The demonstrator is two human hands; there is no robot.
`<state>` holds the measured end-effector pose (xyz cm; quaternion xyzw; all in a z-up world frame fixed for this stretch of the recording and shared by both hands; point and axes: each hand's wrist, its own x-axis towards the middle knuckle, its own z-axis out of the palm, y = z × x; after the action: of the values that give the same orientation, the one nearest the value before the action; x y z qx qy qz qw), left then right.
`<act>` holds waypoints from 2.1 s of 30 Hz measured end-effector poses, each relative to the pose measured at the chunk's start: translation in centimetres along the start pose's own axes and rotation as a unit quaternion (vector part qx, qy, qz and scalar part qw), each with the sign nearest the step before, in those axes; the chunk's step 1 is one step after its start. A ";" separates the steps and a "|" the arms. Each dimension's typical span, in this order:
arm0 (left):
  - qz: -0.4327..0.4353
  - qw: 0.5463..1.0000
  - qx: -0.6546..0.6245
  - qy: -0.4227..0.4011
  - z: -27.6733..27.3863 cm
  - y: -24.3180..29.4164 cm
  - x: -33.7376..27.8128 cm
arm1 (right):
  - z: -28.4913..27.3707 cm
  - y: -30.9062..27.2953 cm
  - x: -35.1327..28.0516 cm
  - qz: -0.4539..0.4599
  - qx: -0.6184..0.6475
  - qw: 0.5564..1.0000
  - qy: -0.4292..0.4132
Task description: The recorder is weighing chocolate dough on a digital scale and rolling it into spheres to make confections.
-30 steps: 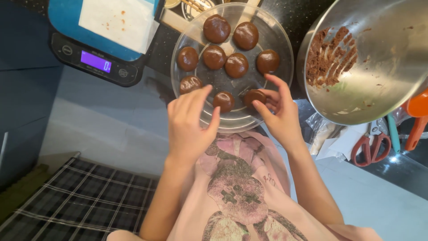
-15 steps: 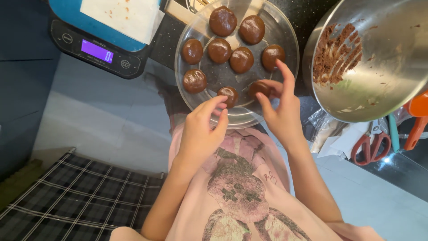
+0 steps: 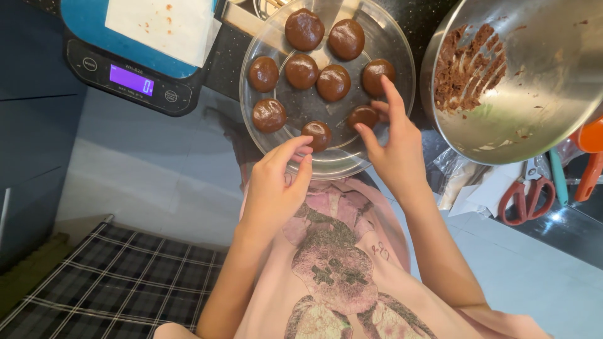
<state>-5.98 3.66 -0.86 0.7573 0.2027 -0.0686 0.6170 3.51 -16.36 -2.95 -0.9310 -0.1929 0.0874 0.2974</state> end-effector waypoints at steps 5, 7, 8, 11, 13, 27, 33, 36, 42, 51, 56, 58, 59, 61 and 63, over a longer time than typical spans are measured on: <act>0.062 0.998 0.015 0.010 0.5 0.1 -0.1 | -1.5 -0.6 -1.1 0.028 -0.017 0.999 0.019; 0.069 0.997 0.020 0.000 0.9 1.2 0.4 | -3.3 -1.0 -1.9 0.031 0.002 0.999 0.029; 0.072 0.997 0.023 -0.006 1.3 1.7 0.6 | -4.2 -1.1 -2.3 0.030 0.022 0.999 0.034; 0.100 0.994 0.035 -0.014 3.7 2.7 1.8 | -7.8 1.3 -3.1 0.133 0.196 0.970 0.056; 0.120 0.991 0.055 -0.011 5.8 3.9 3.1 | -10.9 4.9 -3.7 0.183 0.287 0.938 0.069; 0.184 0.966 0.167 0.070 14.2 7.2 9.6 | -11.8 16.4 10.9 -0.104 0.015 0.991 -0.087; 0.163 0.970 0.168 0.058 14.0 7.5 10.2 | -11.5 15.8 11.0 -0.069 0.040 0.982 -0.171; 0.164 0.970 0.169 0.060 14.0 7.5 10.4 | -11.6 15.8 11.3 -0.073 0.038 0.975 -0.205; 0.163 0.972 0.157 0.061 14.1 7.5 10.5 | -12.1 15.1 11.6 -0.070 0.012 0.959 -0.275; 0.149 0.973 0.165 0.062 14.0 7.5 10.3 | -11.9 13.8 11.6 0.004 -0.037 0.933 -0.359; 0.153 0.971 0.173 0.057 13.9 7.9 10.3 | -11.7 15.6 11.1 -0.050 0.010 0.939 -0.339; 0.155 0.971 0.176 0.056 13.9 7.8 10.3 | -12.1 15.9 10.8 -0.031 0.024 0.945 -0.324; 0.156 0.970 0.180 0.055 13.9 7.8 10.4 | -12.3 16.1 10.7 -0.012 0.038 0.951 -0.308; 0.159 0.969 0.183 0.054 13.8 7.8 10.5 | -12.7 16.4 10.4 -0.006 0.054 0.958 -0.281; 0.161 0.968 0.187 0.053 13.8 7.7 10.6 | -13.2 16.3 10.1 -0.001 0.071 0.965 -0.253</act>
<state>8.67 -8.51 -0.75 0.8843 0.0939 0.0352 0.4561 21.33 -31.29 -2.39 -0.8550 -0.2557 0.3335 0.3039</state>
